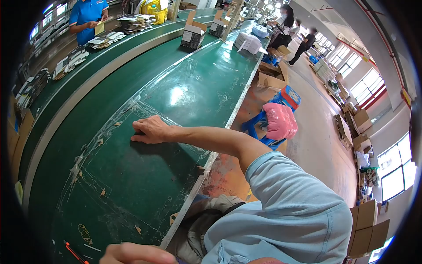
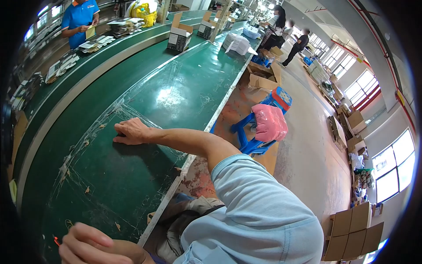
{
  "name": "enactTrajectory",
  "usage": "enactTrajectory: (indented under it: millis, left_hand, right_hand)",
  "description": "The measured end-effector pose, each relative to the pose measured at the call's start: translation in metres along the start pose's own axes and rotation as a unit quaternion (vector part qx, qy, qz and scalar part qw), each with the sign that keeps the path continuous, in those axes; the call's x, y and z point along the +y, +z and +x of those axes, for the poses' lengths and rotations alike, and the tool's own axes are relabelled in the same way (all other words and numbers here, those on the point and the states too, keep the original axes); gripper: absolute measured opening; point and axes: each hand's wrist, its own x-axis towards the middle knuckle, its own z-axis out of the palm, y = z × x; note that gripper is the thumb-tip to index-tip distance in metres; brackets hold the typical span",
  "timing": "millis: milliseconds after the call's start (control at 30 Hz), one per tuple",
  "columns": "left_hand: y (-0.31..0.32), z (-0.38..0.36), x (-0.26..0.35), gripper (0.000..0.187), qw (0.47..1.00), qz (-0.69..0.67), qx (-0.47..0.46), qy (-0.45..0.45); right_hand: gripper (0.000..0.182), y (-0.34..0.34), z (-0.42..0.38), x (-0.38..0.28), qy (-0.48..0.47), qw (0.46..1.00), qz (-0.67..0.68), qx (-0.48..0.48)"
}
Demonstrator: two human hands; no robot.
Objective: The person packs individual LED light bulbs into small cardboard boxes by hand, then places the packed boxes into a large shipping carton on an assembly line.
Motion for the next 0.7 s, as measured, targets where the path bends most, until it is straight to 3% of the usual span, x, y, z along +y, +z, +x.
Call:
enactTrajectory:
  millis: [33, 100, 167, 200, 333, 400, 700]
  left_hand:
    - [-0.006, 0.003, -0.003, 0.016, 0.992, -0.094, -0.087, 0.008]
    - [0.007, -0.009, -0.006, 0.015, 0.987, -0.156, -0.035, 0.016]
    - [0.008, -0.011, -0.009, 0.014, 0.977, -0.198, -0.052, 0.060]
    - [0.002, -0.002, -0.006, 0.013, 0.973, -0.209, -0.091, 0.032]
    - [0.012, 0.003, -0.007, 0.015, 0.965, -0.252, -0.073, 0.026]
    - [0.023, -0.002, -0.008, 0.020, 0.960, -0.276, 0.018, 0.042]
    - [0.030, 0.010, -0.019, 0.029, 0.928, -0.366, -0.004, 0.074]
  right_hand:
    - [0.045, 0.000, 0.000, 0.000, 0.001, 1.000, -0.002, -0.002]
    - [0.045, 0.000, 0.000, -0.001, 0.001, 1.000, -0.003, -0.004]
    - [0.044, 0.000, -0.001, 0.000, -0.005, 1.000, -0.011, 0.000]
    - [0.044, -0.001, -0.001, -0.001, -0.005, 1.000, -0.012, 0.000]
    - [0.044, 0.001, -0.001, -0.001, -0.003, 1.000, -0.004, -0.001]
    - [0.044, 0.000, 0.000, 0.000, -0.006, 1.000, -0.005, 0.004]
    - [0.044, 0.000, 0.000, 0.000, -0.004, 1.000, 0.006, 0.002]
